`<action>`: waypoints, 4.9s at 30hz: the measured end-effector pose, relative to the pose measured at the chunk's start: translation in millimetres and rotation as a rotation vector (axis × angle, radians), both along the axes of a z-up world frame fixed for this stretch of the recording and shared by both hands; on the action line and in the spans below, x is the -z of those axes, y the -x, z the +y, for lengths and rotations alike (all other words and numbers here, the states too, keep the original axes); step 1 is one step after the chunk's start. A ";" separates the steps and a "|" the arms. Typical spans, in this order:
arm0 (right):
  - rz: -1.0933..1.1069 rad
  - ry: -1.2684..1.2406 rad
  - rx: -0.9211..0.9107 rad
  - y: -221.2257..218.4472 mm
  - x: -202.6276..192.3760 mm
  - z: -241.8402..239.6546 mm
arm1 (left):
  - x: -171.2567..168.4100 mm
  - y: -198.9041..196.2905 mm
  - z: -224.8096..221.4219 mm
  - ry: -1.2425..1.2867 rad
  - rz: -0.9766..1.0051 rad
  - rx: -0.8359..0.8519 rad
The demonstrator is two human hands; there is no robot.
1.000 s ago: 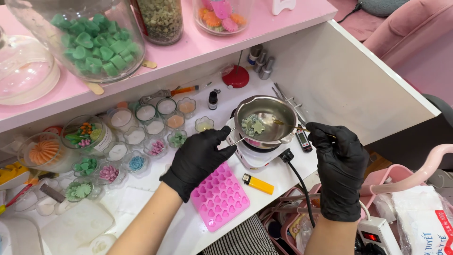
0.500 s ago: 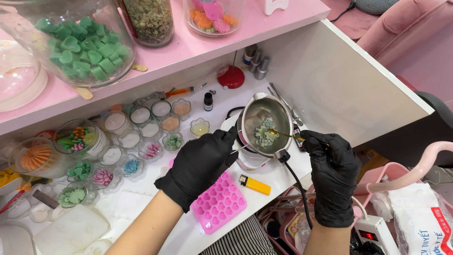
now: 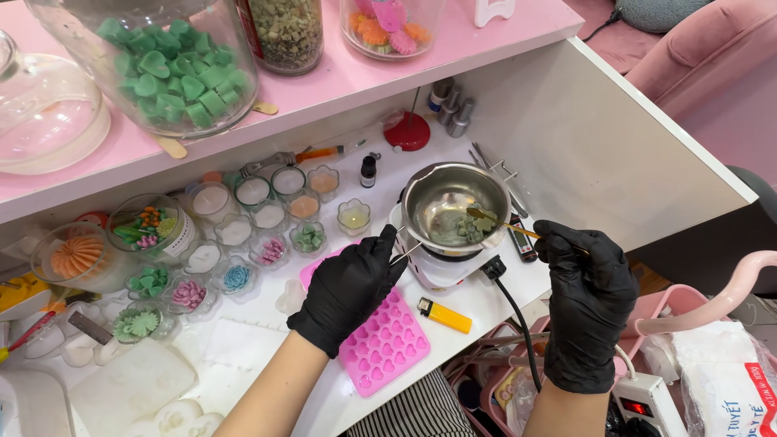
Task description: Preparing materials, melting wax, and checking temperature for candle making.
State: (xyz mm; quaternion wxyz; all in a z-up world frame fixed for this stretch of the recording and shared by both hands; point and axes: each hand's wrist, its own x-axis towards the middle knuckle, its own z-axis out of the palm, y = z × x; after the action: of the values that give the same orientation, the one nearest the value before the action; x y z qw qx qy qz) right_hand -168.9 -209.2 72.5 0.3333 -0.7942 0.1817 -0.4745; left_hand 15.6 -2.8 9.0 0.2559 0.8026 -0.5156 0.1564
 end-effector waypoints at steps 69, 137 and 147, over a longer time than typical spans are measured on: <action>0.168 -0.090 -0.002 -25.6 7.7 -9.0 | 64.7 25.9 82.4 0.352 0.226 -0.294; 0.436 0.093 -1.155 -113.7 -119.6 178.3 | -67.6 32.4 142.1 1.131 0.481 -0.096; 0.343 0.003 -1.027 -140.3 -112.0 255.1 | -109.2 32.6 252.0 1.023 0.440 -0.085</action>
State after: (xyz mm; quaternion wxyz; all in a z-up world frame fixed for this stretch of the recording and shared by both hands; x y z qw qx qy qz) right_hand -28.6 45.9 184.4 0.4866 -0.8475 -0.1785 -0.1143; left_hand -17.0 249.1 118.1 0.7079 0.6100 -0.2754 0.2259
